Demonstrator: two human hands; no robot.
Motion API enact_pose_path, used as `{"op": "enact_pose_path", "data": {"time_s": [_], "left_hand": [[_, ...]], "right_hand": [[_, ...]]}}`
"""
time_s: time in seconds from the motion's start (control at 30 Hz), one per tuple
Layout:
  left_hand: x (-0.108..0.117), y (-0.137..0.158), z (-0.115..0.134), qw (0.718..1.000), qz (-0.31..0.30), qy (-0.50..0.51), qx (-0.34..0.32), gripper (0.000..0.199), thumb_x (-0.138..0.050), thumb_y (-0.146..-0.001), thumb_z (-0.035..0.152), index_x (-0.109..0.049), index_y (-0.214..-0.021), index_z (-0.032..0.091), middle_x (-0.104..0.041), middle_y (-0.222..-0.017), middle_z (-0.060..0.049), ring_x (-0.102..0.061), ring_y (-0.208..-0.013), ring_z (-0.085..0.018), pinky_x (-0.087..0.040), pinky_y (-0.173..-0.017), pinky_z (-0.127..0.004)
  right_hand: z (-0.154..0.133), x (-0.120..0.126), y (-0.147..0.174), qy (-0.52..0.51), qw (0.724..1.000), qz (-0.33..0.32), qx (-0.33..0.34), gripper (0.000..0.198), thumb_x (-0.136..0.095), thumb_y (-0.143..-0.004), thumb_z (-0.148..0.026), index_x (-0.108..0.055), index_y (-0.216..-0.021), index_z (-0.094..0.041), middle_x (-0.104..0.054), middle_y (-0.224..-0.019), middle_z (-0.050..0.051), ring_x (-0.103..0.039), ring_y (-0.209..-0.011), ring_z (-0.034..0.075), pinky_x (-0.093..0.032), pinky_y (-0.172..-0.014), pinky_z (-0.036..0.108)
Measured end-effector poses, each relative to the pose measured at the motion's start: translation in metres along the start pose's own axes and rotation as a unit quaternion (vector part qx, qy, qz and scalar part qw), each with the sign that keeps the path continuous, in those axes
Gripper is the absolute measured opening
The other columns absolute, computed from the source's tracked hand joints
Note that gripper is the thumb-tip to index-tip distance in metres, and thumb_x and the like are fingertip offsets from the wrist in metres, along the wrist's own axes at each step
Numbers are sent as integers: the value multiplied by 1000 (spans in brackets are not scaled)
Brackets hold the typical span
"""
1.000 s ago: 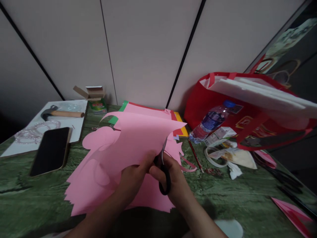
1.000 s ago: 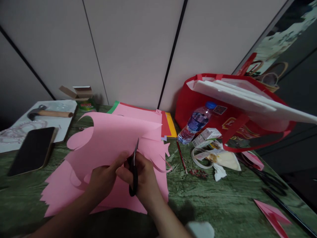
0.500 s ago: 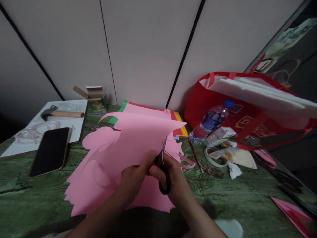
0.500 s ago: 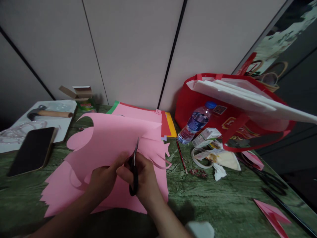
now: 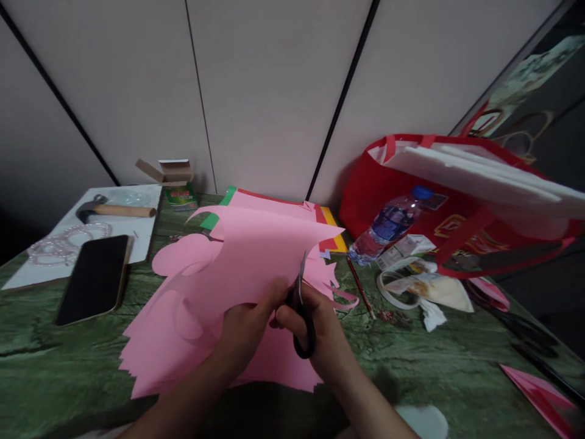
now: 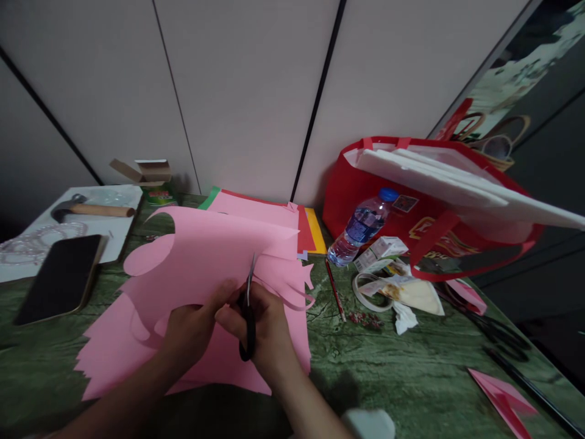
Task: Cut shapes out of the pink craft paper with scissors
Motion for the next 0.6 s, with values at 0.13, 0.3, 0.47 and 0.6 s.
{"op": "enact_pose_path", "data": {"time_s": [0.13,0.3,0.47,0.6], "left_hand": [[-2,0,1,1000,-11,16,-14,35,-61,-68,47,-66,-50,18,-65,-48,-5,-62,-56,-22,-47,-55,-29],[-3,-2,2,999,-11,31,-36,33,-62,-69,43,-63,-47,18,-62,-44,-3,-61,-52,-19,-47,-53,-27],[-4,-3,3,996,-7,49,-74,32,-62,-69,43,-63,-49,18,-62,-44,-2,-60,-49,-18,-47,-50,-26],[-6,-3,5,993,-25,59,-98,39,-59,-72,47,-61,-45,18,-59,-40,-1,-59,-46,-17,-47,-49,-24]], "right_hand": [[-2,0,1,4,1000,4,1,23,-71,-63,-25,-49,-64,-19,-40,-56,-8,-37,-50,9,-33,-50,23],[-3,-1,1,-2,1000,0,-2,23,-70,-63,-25,-48,-63,-19,-40,-54,-8,-38,-48,8,-34,-49,23],[-2,-1,0,-6,1000,0,-3,22,-70,-64,-24,-49,-62,-19,-44,-50,-9,-41,-47,8,-35,-49,22],[-1,-1,0,-7,1000,-1,0,21,-70,-64,-26,-50,-62,-18,-45,-51,-8,-43,-48,8,-37,-50,22]]}}
Point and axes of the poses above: each hand's wrist, its own y-axis away from the middle knuckle, its own x-axis out of the back of the hand, z = x × y, the point moved 3 cm from there along -y, towards the middle knuckle
